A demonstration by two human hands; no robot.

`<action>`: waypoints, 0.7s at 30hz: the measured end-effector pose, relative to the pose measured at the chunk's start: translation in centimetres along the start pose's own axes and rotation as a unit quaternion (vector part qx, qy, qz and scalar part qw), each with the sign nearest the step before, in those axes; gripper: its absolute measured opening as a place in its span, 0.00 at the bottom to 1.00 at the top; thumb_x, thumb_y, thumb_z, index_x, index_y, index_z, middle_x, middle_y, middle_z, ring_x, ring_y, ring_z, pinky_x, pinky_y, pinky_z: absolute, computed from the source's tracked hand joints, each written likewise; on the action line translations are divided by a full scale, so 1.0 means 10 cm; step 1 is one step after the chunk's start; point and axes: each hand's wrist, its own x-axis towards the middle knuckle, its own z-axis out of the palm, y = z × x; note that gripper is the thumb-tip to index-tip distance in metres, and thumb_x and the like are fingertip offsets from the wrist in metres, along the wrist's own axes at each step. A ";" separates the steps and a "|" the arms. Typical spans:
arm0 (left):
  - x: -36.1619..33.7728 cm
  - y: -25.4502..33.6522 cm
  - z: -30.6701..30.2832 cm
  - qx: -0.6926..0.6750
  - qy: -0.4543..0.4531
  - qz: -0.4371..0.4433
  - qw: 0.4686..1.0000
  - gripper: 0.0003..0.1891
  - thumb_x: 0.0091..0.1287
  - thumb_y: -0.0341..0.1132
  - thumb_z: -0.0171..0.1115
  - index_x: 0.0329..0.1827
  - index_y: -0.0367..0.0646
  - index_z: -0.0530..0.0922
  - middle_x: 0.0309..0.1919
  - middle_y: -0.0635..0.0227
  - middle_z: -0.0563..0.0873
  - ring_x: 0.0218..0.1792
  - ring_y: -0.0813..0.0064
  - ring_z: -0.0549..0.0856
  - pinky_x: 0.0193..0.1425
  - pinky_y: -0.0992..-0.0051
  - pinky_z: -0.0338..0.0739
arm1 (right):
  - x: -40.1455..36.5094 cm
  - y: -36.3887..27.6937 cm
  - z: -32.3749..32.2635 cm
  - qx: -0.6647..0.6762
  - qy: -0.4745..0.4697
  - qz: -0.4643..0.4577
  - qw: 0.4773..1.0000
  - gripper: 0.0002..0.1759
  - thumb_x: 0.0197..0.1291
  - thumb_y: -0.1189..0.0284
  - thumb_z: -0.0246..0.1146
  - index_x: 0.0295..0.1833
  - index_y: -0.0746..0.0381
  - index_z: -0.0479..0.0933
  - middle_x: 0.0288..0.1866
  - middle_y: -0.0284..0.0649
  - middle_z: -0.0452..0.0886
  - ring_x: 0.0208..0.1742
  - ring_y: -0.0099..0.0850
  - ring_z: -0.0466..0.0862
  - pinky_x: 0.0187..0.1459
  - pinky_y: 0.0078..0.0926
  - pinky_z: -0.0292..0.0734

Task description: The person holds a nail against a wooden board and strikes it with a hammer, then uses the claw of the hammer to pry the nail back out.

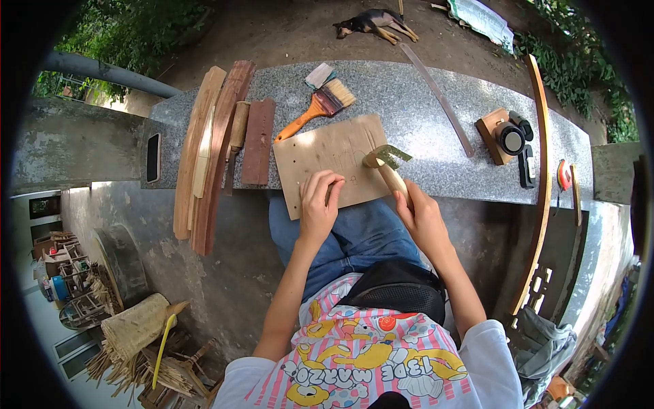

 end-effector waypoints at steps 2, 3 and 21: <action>0.00 0.00 0.00 0.010 -0.001 0.002 1.000 0.05 0.71 0.28 0.67 0.45 0.38 0.83 0.44 0.62 0.85 0.47 0.59 0.85 0.54 0.66 0.77 | 0.01 -0.02 0.00 0.000 -0.003 0.009 1.000 0.13 0.74 0.68 0.62 0.52 0.68 0.76 0.35 0.57 0.82 0.34 0.58 0.83 0.36 0.49 0.76; 0.00 0.00 0.00 0.009 -0.002 0.000 1.000 0.05 0.71 0.29 0.68 0.45 0.38 0.83 0.44 0.62 0.85 0.47 0.59 0.85 0.55 0.66 0.76 | 0.01 -0.02 0.00 0.000 -0.003 0.009 1.000 0.13 0.74 0.68 0.62 0.52 0.68 0.76 0.35 0.57 0.82 0.34 0.58 0.83 0.36 0.49 0.76; 0.03 0.02 0.02 0.023 -0.002 0.008 1.000 0.05 0.71 0.32 0.68 0.45 0.41 0.82 0.43 0.65 0.86 0.47 0.62 0.84 0.55 0.66 0.71 | 0.01 -0.03 -0.01 0.005 -0.012 0.026 1.000 0.13 0.74 0.68 0.62 0.53 0.68 0.76 0.35 0.57 0.82 0.34 0.57 0.83 0.37 0.47 0.77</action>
